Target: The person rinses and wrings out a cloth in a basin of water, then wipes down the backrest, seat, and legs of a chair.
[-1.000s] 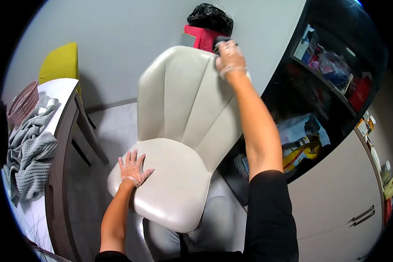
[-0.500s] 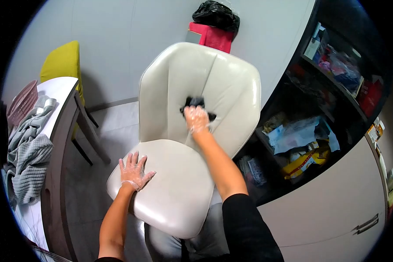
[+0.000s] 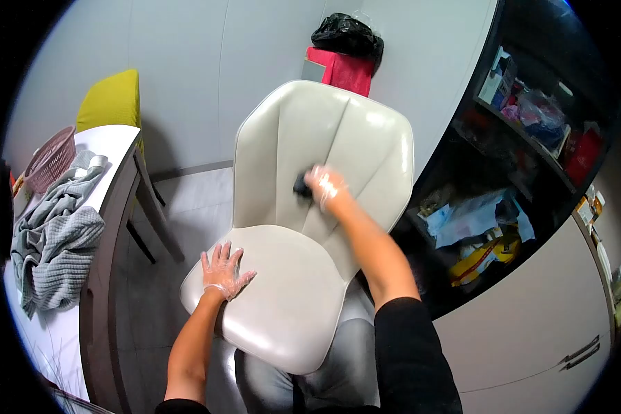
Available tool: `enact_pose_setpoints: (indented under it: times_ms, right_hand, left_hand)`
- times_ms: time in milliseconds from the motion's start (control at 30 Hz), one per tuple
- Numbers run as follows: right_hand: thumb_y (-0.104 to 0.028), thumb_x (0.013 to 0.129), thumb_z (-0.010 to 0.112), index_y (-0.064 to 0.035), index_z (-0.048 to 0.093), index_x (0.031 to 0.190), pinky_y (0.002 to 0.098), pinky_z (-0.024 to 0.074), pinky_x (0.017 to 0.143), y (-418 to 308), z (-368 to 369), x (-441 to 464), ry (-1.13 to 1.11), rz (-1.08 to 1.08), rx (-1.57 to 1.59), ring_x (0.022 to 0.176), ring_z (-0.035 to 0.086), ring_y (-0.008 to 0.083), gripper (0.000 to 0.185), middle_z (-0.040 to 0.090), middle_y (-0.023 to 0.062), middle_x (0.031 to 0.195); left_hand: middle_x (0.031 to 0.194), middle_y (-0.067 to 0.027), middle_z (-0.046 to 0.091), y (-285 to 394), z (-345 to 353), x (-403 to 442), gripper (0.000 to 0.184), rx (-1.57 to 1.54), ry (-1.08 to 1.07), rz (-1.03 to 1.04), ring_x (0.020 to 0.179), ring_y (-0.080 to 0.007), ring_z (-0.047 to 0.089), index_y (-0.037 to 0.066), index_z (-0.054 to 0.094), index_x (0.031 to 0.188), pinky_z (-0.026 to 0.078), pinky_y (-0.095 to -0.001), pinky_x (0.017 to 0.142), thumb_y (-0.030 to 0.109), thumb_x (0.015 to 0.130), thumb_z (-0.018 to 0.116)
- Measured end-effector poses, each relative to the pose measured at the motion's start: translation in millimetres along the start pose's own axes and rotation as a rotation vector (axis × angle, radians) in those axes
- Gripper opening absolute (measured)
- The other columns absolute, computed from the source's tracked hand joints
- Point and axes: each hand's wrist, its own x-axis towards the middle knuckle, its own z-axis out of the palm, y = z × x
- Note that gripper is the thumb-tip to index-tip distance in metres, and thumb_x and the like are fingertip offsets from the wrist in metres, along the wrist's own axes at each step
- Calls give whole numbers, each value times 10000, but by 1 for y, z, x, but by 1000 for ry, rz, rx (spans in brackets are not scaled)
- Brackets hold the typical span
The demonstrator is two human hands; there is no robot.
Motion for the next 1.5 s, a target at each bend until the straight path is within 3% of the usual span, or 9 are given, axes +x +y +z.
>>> enact_pose_setpoints:
  times_ms: [167,300,367,567,767,867,1100,1167,1500]
  right_hand:
    - [-94,829,614,-136,663,1082,461,527,900,82,-82,73,814,215,63,1078,615,357,261,614,141,1136]
    - [-141,829,631,-161,641,1167,460,517,925,89,-149,97,834,489,272,1091,604,379,338,565,150,1202]
    - [-159,830,643,-165,603,1203,472,518,919,113,-98,124,517,441,143,1064,605,377,375,562,150,1153]
    - [-182,723,701,-162,626,1001,458,558,698,-7,45,65,767,408,206,894,625,311,288,601,82,928]
    - [-124,763,649,-143,638,1070,455,564,752,-75,116,-7,328,118,304,929,654,320,308,659,105,972]
    - [-105,818,613,-149,637,1140,449,559,822,-102,117,-26,-303,34,179,1050,658,313,326,682,116,1090]
    - [-19,766,607,-92,665,921,471,545,830,-80,98,-26,-38,63,277,995,643,379,182,680,145,960]
    - [-83,870,539,-104,670,958,452,550,849,-39,72,-2,169,43,246,996,662,334,159,687,126,1027]
    - [-177,837,645,-119,580,1201,463,506,928,97,-213,75,1226,669,314,1097,595,369,375,568,161,1172]
  left_hand:
    - [1650,-76,200,0,1,0,853,6,13,-5,1530,-287,111,270,383,1521,-15,-583,1204,798,851,413]
    - [1646,-80,210,2,0,3,844,1,12,-8,1530,-288,112,264,396,1515,-15,-578,1205,786,852,431]
    - [1644,-81,216,1,1,4,840,-8,14,-9,1530,-288,112,263,397,1515,-18,-578,1205,780,854,437]
    - [1637,-88,232,0,5,5,841,-10,41,2,1527,-289,121,259,399,1513,-22,-579,1204,777,853,443]
    - [1636,-89,237,2,3,3,843,-5,41,3,1526,-292,124,257,396,1516,-18,-585,1202,781,855,430]
    - [1637,-89,237,1,4,2,843,11,48,2,1526,-294,128,256,395,1516,-12,-584,1202,780,856,428]
    - [1634,-89,244,3,2,-1,836,2,47,8,1519,-302,160,253,399,1514,8,-570,1208,765,855,445]
    - [1634,-93,243,2,3,-2,834,-5,50,8,1518,-302,159,249,401,1512,10,-570,1208,762,856,446]
    - [1635,-89,237,4,-1,2,826,-13,22,-7,1523,-294,134,250,396,1513,0,-556,1214,755,862,449]
